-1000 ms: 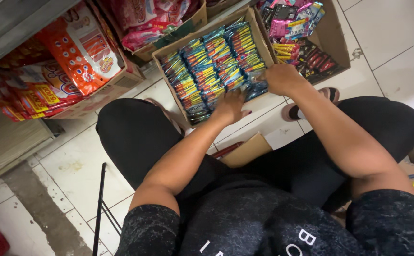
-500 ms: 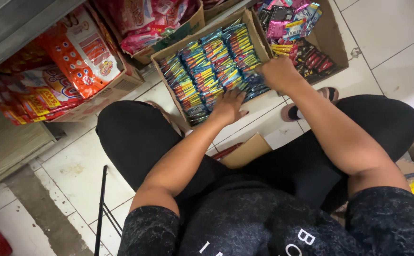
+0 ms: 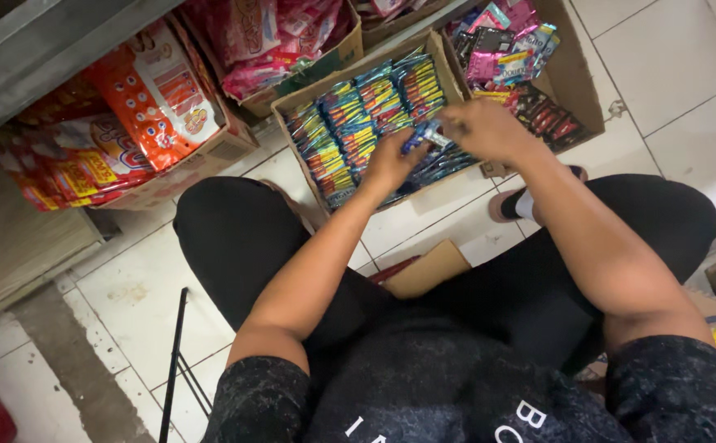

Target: The person organizes small sachets of liquid detergent and fabric softener by hand inside cardboard boxes on a grocery store shelf.

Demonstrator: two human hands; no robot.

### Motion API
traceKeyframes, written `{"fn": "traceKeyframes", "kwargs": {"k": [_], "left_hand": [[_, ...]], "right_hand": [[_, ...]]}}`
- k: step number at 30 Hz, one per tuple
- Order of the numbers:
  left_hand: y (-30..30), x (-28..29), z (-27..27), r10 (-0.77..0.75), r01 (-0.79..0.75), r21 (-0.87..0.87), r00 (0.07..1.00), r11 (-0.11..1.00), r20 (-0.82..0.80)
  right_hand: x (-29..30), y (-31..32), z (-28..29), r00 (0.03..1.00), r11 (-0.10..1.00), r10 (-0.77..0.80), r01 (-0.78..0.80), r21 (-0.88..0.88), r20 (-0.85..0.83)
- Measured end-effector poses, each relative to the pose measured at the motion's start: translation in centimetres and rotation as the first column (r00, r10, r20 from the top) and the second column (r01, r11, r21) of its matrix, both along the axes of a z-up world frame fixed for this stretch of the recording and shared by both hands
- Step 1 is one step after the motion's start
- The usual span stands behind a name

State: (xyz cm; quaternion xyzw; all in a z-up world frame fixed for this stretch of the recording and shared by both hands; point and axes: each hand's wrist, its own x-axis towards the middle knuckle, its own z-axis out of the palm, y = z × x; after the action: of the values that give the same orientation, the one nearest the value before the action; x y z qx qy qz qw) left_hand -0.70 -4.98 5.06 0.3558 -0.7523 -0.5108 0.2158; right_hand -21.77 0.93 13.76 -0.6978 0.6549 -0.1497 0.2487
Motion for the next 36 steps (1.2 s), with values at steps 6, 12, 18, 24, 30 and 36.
{"fn": "traceKeyframes", "kwargs": {"k": [6, 12, 18, 24, 30, 36], "left_hand": [[-0.5, -0.1, -2.1, 0.234, -0.191, 0.276, 0.963, 0.942, -0.133], [-2.4, 0.9, -3.4, 0.428, -0.418, 0.092, 0.887, 0.904, -0.173], [-2.4, 1.5, -3.0, 0.427, -0.417, 0.089, 0.886, 0.904, -0.182], [-2.2, 1.6, -2.8, 0.41, -0.389, 0.131, 0.882, 0.912, -0.233], [-2.1, 1.8, -2.8, 0.403, -0.384, 0.126, 0.892, 0.915, -0.205], [-2.2, 1.9, -2.7, 0.421, -0.395, 0.16, 0.884, 0.905, -0.201]], "right_hand": [[-0.6, -1.2, -0.3, 0.818, 0.967, -0.173, 0.246, -0.062, 0.548], [-1.9, -1.5, -5.9, 0.96, 0.958, -0.277, 0.278, -0.075, 0.024], [0.9, -0.1, -8.6, 0.901, 0.989, 0.144, -0.124, 0.074, -0.408], [1.9, 0.1, -10.7, 0.862, 0.865, 0.279, -0.034, 0.501, -0.422], [0.9, 0.4, -16.6, 0.929, 0.869, 0.186, -0.004, 0.495, -0.32], [0.0, 0.2, -19.6, 0.951, 0.872, 0.157, -0.007, 0.489, -0.267]]}}
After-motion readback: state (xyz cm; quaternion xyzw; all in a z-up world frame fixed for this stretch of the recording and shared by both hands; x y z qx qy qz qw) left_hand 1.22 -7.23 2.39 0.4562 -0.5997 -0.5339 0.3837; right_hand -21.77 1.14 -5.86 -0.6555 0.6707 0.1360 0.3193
